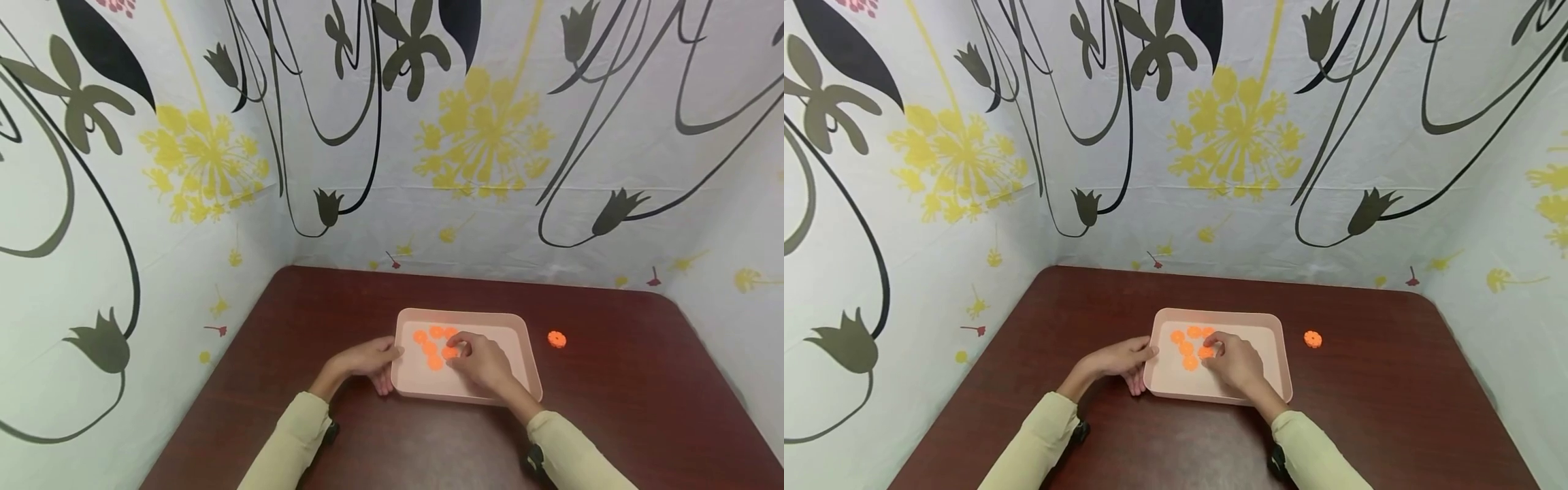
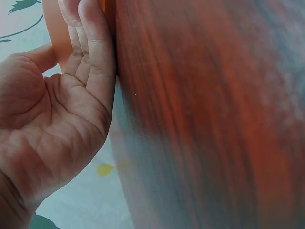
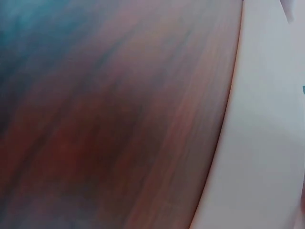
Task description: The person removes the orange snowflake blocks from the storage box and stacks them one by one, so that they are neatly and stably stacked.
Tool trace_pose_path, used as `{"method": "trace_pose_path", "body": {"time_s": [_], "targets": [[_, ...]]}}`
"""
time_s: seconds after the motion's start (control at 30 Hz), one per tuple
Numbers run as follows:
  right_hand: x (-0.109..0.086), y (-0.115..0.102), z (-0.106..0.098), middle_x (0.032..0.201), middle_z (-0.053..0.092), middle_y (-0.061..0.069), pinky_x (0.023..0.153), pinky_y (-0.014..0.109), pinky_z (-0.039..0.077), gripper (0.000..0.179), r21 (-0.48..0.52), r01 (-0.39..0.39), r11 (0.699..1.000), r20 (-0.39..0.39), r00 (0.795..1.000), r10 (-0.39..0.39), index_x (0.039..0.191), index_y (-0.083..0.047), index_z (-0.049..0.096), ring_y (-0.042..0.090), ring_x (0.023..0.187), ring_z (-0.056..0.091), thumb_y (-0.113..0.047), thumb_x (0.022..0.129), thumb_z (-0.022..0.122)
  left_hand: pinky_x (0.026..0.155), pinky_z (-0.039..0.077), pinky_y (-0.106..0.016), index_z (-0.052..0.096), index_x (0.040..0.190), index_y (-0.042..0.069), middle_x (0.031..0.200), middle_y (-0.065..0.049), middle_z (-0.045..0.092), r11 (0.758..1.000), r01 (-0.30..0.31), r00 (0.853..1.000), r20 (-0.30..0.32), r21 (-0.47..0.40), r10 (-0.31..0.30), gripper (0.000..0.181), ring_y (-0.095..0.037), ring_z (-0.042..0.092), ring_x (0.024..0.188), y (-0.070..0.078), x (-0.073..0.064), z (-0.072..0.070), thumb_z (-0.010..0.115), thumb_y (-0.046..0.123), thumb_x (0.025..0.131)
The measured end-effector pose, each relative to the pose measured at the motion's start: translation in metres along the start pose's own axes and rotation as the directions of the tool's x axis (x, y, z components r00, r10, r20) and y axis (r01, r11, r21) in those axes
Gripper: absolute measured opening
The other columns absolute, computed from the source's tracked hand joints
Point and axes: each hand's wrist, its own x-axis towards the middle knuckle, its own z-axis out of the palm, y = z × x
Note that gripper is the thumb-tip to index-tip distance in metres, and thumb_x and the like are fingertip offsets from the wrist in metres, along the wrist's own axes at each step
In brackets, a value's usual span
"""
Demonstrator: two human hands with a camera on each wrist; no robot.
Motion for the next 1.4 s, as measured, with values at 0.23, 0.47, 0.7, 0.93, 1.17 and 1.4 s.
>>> {"method": "trace_pose_path", "body": {"time_s": [0.23, 0.47, 0.7, 0.93, 1.17, 1.4], "targets": [[-0.003, -0.002, -0.005, 0.073, 0.062, -0.002, 0.055, 0.027, 0.039, 0.027, 0.027, 0.001, 1.0, 0.016, 1.0, -0.002, 0.111, -0.022, 0.075, 0.015, 0.063, 0.053, -0.017, 0.086, 0.085, 0.052, 0.064, -0.035, 0.05, 0.119, 0.003, 0.067, -0.012, 0.071, 1.0, 0.0, 1.0, 0.0, -0.009, 0.0, 0.029, -0.019, 0.07, 0.054, -0.003, 0.0, 0.001, 0.044, 0.031, 0.115], [-0.006, -0.002, -0.025, 0.078, 0.067, -0.001, 0.057, 0.026, 0.044, 0.03, 0.075, 0.034, 0.997, -0.011, 0.999, -0.033, 0.119, -0.018, 0.072, 0.013, 0.064, 0.058, -0.018, 0.091, 0.083, 0.052, 0.064, -0.035, 0.05, 0.128, 0.003, 0.067, -0.012, 0.071, 1.0, -0.006, 1.0, 0.006, -0.006, 0.006, 0.031, -0.019, 0.07, 0.054, -0.003, 0.0, 0.001, 0.044, 0.03, 0.115], [-0.002, 0.016, -0.05, 0.08, 0.071, 0.003, 0.055, 0.023, 0.051, 0.033, 0.072, 0.179, 0.981, -0.165, 0.972, -0.165, 0.119, -0.011, 0.073, 0.011, 0.069, 0.064, -0.01, 0.088, 0.085, 0.053, 0.065, -0.037, 0.05, 0.129, 0.003, 0.069, -0.011, 0.072, 1.0, -0.005, 1.0, 0.004, -0.001, 0.005, 0.033, -0.019, 0.071, 0.055, -0.003, -0.001, -0.001, 0.044, 0.032, 0.115], [-0.006, 0.036, -0.081, 0.087, 0.063, 0.007, 0.052, 0.026, 0.05, 0.036, 0.106, 0.073, 0.992, -0.191, 0.98, -0.052, 0.128, -0.015, 0.063, 0.015, 0.07, 0.061, -0.021, 0.096, 0.079, 0.053, 0.065, -0.037, 0.05, 0.131, 0.006, 0.069, -0.013, 0.072, 1.0, -0.013, 1.0, -0.001, -0.009, 0.013, 0.032, -0.02, 0.071, 0.055, -0.004, -0.001, -0.002, 0.045, 0.033, 0.115], [-0.013, 0.065, -0.105, 0.082, 0.061, 0.009, 0.047, 0.028, 0.049, 0.037, 0.094, 0.025, 0.995, -0.203, 0.979, -0.005, 0.129, -0.01, 0.059, 0.014, 0.056, 0.059, -0.021, 0.098, 0.077, 0.053, 0.065, -0.038, 0.049, 0.128, 0.003, 0.068, -0.012, 0.071, 1.0, -0.015, 1.0, 0.001, -0.022, 0.015, 0.033, -0.02, 0.071, 0.055, -0.003, -0.001, -0.001, 0.043, 0.033, 0.116], [-0.02, 0.098, -0.121, 0.079, 0.064, 0.007, 0.049, 0.026, 0.049, 0.04, 0.0, -0.034, 0.999, -0.278, 0.96, 0.033, 0.128, -0.007, 0.06, 0.011, 0.057, 0.061, -0.024, 0.096, 0.079, 0.054, 0.066, -0.039, 0.051, 0.127, 0.003, 0.068, -0.013, 0.071, 1.0, -0.013, 1.0, -0.012, -0.02, 0.013, 0.033, -0.021, 0.071, 0.055, -0.003, -0.002, -0.001, 0.044, 0.033, 0.115]]}}
